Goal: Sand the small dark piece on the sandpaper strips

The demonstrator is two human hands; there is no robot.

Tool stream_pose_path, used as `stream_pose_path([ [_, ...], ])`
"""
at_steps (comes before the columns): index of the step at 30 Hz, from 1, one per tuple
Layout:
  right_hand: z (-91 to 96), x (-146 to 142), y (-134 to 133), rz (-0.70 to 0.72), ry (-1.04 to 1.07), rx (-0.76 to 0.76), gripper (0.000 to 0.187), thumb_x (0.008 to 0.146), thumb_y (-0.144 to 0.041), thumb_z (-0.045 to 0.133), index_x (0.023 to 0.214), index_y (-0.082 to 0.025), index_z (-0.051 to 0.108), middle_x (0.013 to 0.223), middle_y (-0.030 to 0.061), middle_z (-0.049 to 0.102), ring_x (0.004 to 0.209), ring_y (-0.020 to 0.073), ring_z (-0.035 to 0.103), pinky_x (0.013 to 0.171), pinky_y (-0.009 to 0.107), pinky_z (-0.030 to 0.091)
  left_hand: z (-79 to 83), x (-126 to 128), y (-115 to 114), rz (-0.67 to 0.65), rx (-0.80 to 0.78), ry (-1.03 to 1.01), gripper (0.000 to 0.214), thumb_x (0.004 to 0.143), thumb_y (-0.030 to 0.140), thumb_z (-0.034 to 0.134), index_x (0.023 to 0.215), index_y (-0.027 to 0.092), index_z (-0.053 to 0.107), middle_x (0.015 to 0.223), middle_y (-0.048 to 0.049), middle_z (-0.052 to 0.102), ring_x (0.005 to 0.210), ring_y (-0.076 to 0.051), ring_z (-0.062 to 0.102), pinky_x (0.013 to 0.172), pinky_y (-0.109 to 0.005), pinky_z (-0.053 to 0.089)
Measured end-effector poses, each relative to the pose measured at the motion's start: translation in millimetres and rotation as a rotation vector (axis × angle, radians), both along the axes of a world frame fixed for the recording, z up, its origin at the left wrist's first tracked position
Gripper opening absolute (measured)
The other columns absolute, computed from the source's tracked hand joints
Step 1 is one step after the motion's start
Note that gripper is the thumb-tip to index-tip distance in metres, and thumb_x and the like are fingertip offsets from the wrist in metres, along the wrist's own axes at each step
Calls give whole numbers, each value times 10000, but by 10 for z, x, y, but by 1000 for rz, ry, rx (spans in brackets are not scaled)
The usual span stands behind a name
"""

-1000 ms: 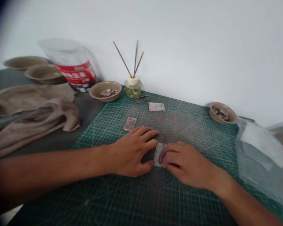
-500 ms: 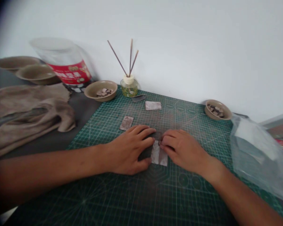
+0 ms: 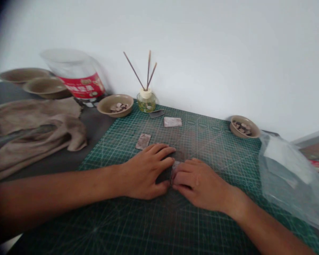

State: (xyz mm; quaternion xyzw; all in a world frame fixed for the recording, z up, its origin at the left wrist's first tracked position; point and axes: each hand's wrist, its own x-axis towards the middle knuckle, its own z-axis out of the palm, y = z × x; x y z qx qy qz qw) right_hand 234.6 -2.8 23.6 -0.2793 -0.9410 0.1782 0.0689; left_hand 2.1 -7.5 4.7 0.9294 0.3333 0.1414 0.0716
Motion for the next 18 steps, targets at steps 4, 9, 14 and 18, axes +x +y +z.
stream_pose_path([
  [4, 8, 34, 15, -127, -18, 71, 128, 970, -185, 564, 932, -194, 686, 986, 50, 686, 927, 206, 611, 849, 382, 423, -14, 2, -2, 8, 5, -6, 414, 831, 457, 609, 1106, 147, 601, 1403, -158, 512, 1315, -350, 443, 1121, -488, 355],
  [9, -13, 27, 13, -27, 19, 0, 120, 977, -209, 569, 944, -214, 684, 991, 40, 694, 937, 194, 622, 850, 364, 433, -21, 2, 2, -3, 2, -9, 409, 838, 475, 600, 1089, 153, 605, 1395, -151, 519, 1307, -351, 450, 1113, -492, 362],
  [14, -25, 9, 33, -105, -16, 77, 119, 964, -179, 567, 929, -200, 679, 1000, 53, 690, 937, 209, 617, 851, 382, 426, -14, 2, 1, 12, 9, -5, 417, 829, 459, 606, 1104, 146, 603, 1410, -160, 508, 1308, -351, 447, 1118, -492, 358],
  [18, -27, -2, 11, -33, -10, 70, 142, 973, -187, 552, 952, -216, 690, 993, 45, 690, 935, 199, 621, 839, 367, 424, -14, 2, -1, -1, 13, -17, 400, 835, 464, 605, 1086, 154, 610, 1387, -152, 528, 1295, -342, 457, 1103, -487, 374],
])
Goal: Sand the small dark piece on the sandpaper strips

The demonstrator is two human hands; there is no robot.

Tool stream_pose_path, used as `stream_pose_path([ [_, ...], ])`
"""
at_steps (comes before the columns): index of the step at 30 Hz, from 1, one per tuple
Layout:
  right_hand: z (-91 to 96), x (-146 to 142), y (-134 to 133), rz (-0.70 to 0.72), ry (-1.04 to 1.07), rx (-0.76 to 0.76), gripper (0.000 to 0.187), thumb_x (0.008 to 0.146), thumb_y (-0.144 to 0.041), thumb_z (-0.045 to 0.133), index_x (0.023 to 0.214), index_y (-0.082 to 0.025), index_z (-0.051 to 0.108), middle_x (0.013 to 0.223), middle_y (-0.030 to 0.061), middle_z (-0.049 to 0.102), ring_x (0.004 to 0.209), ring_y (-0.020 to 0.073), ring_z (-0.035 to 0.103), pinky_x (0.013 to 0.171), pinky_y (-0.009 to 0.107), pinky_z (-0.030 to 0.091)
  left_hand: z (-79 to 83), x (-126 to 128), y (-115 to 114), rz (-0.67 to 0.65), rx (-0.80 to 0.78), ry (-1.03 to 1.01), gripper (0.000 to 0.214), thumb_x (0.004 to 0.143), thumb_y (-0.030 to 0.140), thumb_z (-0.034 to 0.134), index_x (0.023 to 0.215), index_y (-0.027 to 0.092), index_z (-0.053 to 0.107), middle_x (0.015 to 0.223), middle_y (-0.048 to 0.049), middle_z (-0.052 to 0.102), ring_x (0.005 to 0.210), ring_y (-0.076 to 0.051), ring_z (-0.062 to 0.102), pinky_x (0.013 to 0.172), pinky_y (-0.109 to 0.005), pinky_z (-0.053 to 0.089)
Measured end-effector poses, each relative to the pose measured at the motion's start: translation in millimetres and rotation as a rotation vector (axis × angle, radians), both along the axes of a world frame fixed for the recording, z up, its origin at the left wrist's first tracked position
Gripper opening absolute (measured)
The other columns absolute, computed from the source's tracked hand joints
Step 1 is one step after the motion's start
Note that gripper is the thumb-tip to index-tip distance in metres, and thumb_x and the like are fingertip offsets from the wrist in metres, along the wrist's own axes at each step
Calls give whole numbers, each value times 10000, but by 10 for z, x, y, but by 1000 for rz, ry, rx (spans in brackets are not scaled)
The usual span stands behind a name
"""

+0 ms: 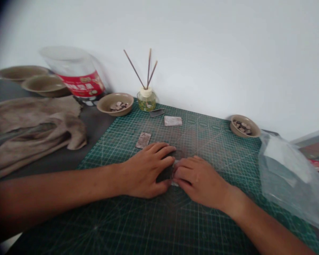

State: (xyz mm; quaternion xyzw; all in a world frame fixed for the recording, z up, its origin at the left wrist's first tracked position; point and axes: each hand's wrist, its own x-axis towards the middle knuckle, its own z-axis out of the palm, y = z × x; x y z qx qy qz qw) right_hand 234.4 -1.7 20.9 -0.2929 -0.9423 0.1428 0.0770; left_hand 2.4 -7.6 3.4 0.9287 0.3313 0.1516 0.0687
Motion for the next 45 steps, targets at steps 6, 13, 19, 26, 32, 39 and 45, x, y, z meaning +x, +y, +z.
stream_pose_path([
  [6, 27, 15, -5, -38, -41, -32, 126, 964, -192, 567, 903, -219, 674, 950, 37, 680, 887, 196, 613, 810, 364, 421, -1, -1, 4, 8, 2, 4, 411, 829, 466, 612, 1091, 150, 605, 1397, -157, 520, 1300, -347, 452, 1108, -486, 370],
  [13, 19, 41, -11, -162, -6, 30, 123, 972, -198, 558, 914, -200, 666, 938, 47, 663, 871, 202, 600, 790, 366, 431, 0, 1, -3, 19, 13, 7, 407, 829, 451, 613, 1101, 149, 609, 1402, -156, 521, 1303, -343, 450, 1111, -490, 368],
  [19, 10, 13, -38, -92, 29, -27, 132, 983, -209, 548, 924, -204, 667, 967, 48, 661, 913, 203, 598, 817, 371, 441, 0, -2, 0, 5, -1, -4, 402, 837, 466, 600, 1089, 153, 610, 1399, -155, 522, 1297, -342, 454, 1111, -491, 368],
  [26, 39, 41, -37, 13, -30, -96, 135, 985, -210, 552, 921, -217, 671, 958, 31, 663, 885, 196, 602, 801, 369, 440, -1, -2, -3, 10, -8, -2, 399, 833, 473, 608, 1082, 161, 608, 1413, -151, 511, 1304, -353, 455, 1113, -497, 361],
  [32, -43, 66, 62, -120, 18, 32, 133, 981, -172, 530, 968, -190, 661, 1031, 68, 668, 941, 218, 613, 835, 387, 463, 14, -10, 5, 9, -19, 6, 414, 823, 448, 619, 1114, 153, 606, 1415, -150, 510, 1318, -345, 444, 1125, -482, 355],
  [39, 46, 149, -21, -8, -18, -45, 136, 991, -192, 527, 956, -202, 659, 1005, 43, 669, 898, 193, 613, 807, 359, 446, 1, -3, -4, 30, -36, -9, 452, 803, 458, 623, 1129, 144, 607, 1429, -153, 502, 1323, -344, 435, 1141, -480, 341],
  [45, 80, 137, -47, 43, -41, -42, 135, 998, -219, 525, 981, -212, 659, 1035, 34, 670, 921, 190, 612, 815, 356, 417, -31, -5, 6, 33, -49, -14, 451, 801, 458, 615, 1130, 149, 605, 1436, -148, 492, 1329, -349, 427, 1142, -484, 337],
])
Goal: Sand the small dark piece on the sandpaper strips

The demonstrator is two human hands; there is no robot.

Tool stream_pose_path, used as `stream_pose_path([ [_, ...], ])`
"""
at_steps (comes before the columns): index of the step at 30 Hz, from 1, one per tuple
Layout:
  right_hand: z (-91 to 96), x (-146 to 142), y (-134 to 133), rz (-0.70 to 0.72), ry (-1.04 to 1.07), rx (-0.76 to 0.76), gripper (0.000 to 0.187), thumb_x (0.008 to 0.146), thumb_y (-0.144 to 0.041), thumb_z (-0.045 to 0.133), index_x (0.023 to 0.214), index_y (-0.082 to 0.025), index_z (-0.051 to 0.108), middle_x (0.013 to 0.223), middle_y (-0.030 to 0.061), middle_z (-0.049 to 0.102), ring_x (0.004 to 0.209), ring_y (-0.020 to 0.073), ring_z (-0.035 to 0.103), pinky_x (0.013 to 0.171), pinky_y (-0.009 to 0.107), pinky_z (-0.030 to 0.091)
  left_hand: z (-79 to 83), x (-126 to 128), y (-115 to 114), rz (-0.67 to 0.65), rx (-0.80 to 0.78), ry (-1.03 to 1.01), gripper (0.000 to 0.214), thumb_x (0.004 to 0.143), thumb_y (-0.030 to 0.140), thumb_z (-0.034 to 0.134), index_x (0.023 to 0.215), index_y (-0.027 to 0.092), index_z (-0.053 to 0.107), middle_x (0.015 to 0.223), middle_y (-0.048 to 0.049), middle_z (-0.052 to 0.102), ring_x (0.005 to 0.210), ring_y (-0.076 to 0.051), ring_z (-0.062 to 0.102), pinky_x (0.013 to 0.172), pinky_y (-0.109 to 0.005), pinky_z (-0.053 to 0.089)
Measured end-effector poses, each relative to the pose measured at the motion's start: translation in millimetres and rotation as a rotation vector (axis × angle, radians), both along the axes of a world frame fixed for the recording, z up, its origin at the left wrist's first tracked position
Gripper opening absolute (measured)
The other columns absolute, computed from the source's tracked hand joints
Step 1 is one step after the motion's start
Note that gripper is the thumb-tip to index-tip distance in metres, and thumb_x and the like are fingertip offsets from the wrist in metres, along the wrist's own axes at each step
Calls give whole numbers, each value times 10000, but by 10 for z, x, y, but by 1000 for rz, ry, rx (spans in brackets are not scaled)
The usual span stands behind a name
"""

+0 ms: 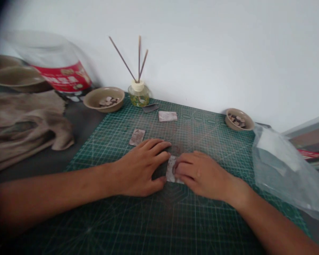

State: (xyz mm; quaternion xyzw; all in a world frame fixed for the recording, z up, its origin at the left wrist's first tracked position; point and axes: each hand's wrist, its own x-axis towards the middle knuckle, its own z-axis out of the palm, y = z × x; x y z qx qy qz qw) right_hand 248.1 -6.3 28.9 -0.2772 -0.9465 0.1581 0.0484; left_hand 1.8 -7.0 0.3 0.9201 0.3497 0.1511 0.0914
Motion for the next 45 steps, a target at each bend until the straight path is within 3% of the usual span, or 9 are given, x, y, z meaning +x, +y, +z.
stream_pose_path([
  [6, -36, -54, 2, 23, 11, -8, 120, 988, -206, 538, 966, -202, 656, 1027, 34, 671, 920, 185, 609, 816, 346, 421, 3, 7, 5, -5, 7, 6, 433, 802, 450, 613, 1115, 152, 608, 1429, -149, 495, 1322, -351, 432, 1137, -488, 342],
  [10, -70, -85, 29, -73, 21, 109, 143, 985, -180, 522, 972, -190, 664, 1037, 64, 662, 953, 215, 605, 817, 370, 419, 15, 15, -1, -3, 19, 9, 424, 799, 449, 623, 1102, 152, 612, 1421, -155, 501, 1316, -357, 437, 1131, -497, 346],
  [15, -15, -44, 10, -15, -7, -53, 121, 983, -206, 547, 930, -202, 656, 979, 34, 654, 878, 179, 598, 790, 338, 435, 33, 7, -1, -15, 21, 11, 410, 804, 452, 626, 1092, 160, 616, 1413, -153, 509, 1303, -356, 451, 1109, -501, 368],
  [20, -9, -53, -1, -80, 16, 24, 140, 983, -186, 532, 946, -201, 667, 987, 51, 650, 930, 200, 593, 837, 364, 431, 40, 0, 7, -20, 31, 18, 406, 807, 457, 628, 1078, 156, 618, 1402, -158, 514, 1300, -358, 452, 1108, -502, 366],
  [25, -30, -78, -13, -25, 16, -95, 127, 977, -201, 549, 916, -211, 659, 958, 38, 645, 874, 184, 589, 784, 337, 434, 44, 6, 5, -28, 33, 16, 384, 813, 467, 621, 1057, 169, 623, 1385, -143, 523, 1279, -350, 469, 1087, -489, 382],
  [30, -86, -169, 28, -148, 57, 63, 104, 961, -169, 558, 923, -180, 654, 967, 59, 641, 917, 216, 579, 822, 376, 430, 46, 6, 9, -24, 39, 26, 413, 812, 472, 616, 1091, 168, 621, 1357, -144, 534, 1266, -353, 472, 1082, -498, 378],
  [35, -19, -131, -2, -18, 14, -97, 112, 969, -192, 562, 901, -206, 650, 942, 23, 646, 882, 183, 584, 809, 351, 428, 61, -1, 7, -37, 38, 20, 386, 806, 482, 626, 1044, 178, 626, 1337, -137, 546, 1246, -347, 484, 1064, -485, 393],
  [40, -3, -92, 16, -120, -20, 30, 139, 981, -182, 527, 945, -190, 661, 982, 59, 653, 931, 215, 585, 848, 392, 425, 67, 4, 7, -16, 46, 21, 383, 807, 455, 626, 1066, 173, 626, 1351, -142, 540, 1248, -346, 484, 1073, -484, 387],
  [45, -14, -78, 27, 4, -19, -28, 131, 990, -201, 531, 949, -212, 655, 991, 44, 677, 910, 202, 610, 826, 376, 423, 56, 5, 9, -39, 36, 9, 388, 809, 471, 624, 1054, 170, 627, 1341, -140, 546, 1250, -344, 486, 1069, -484, 393],
])
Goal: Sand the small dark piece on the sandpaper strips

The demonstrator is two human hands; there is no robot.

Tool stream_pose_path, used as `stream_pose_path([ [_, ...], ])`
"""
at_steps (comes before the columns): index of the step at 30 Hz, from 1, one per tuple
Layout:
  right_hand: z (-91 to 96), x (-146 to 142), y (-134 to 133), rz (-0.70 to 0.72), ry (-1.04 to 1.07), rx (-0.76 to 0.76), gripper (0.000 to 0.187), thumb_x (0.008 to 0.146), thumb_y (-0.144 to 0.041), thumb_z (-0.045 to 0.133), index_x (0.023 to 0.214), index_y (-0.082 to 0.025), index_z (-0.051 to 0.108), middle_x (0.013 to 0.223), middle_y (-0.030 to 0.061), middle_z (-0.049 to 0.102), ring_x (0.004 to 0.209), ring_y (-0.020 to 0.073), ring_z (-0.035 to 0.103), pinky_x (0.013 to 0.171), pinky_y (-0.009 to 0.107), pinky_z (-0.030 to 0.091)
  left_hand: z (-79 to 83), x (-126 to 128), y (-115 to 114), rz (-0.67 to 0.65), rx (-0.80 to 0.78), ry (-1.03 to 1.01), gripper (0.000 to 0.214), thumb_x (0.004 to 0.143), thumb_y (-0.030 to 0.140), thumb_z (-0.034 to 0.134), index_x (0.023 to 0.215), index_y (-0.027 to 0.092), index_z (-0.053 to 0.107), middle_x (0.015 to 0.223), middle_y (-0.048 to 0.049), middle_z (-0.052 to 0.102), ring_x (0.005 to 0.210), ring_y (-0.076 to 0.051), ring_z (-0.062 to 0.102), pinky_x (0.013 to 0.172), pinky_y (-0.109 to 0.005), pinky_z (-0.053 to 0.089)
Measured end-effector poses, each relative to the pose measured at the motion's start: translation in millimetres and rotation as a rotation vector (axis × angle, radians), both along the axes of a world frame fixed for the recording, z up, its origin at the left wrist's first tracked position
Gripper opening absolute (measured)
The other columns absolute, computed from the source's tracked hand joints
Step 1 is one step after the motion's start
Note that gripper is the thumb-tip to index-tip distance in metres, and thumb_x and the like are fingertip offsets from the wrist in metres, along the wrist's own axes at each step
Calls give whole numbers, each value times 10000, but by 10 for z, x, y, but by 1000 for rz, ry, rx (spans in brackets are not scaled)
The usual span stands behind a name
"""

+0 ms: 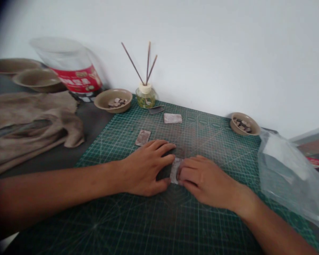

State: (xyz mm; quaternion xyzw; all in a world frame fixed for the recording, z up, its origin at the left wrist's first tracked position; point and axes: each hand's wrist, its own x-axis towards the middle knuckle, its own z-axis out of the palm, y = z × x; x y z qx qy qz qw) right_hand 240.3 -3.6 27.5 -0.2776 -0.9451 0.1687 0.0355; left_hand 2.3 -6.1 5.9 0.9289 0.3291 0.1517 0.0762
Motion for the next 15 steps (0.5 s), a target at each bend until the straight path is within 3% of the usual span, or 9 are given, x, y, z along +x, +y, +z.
stream_pose_path([
  [5, -30, 9, 34, -142, 32, 105, 120, 981, -196, 542, 960, -200, 660, 1009, 60, 682, 938, 221, 613, 830, 391, 423, -15, -2, 2, 18, 9, -18, 411, 799, 463, 637, 1082, 165, 620, 1379, -148, 525, 1269, -356, 472, 1085, -505, 379],
  [10, -22, 13, 1, -4, 28, -37, 117, 979, -209, 563, 935, -215, 671, 964, 31, 678, 907, 196, 619, 818, 370, 435, -23, -5, -1, -1, -6, -13, 405, 806, 470, 631, 1068, 162, 622, 1374, -150, 532, 1277, -353, 472, 1082, -494, 388],
  [12, -60, -10, -3, -67, 92, 21, 117, 977, -197, 560, 945, -210, 672, 980, 42, 684, 941, 212, 620, 843, 390, 441, -26, -6, -1, 3, -13, -20, 414, 798, 458, 640, 1078, 153, 619, 1384, -157, 526, 1292, -357, 459, 1097, -497, 375],
  [15, -119, -38, 10, -297, 363, 46, 90, 957, -198, 593, 921, -214, 674, 1014, 51, 689, 970, 210, 627, 880, 392, 465, -17, 2, 6, 14, -38, -69, 469, 797, 440, 659, 1145, 131, 593, 1370, -163, 538, 1282, -347, 467, 1117, -502, 353],
])
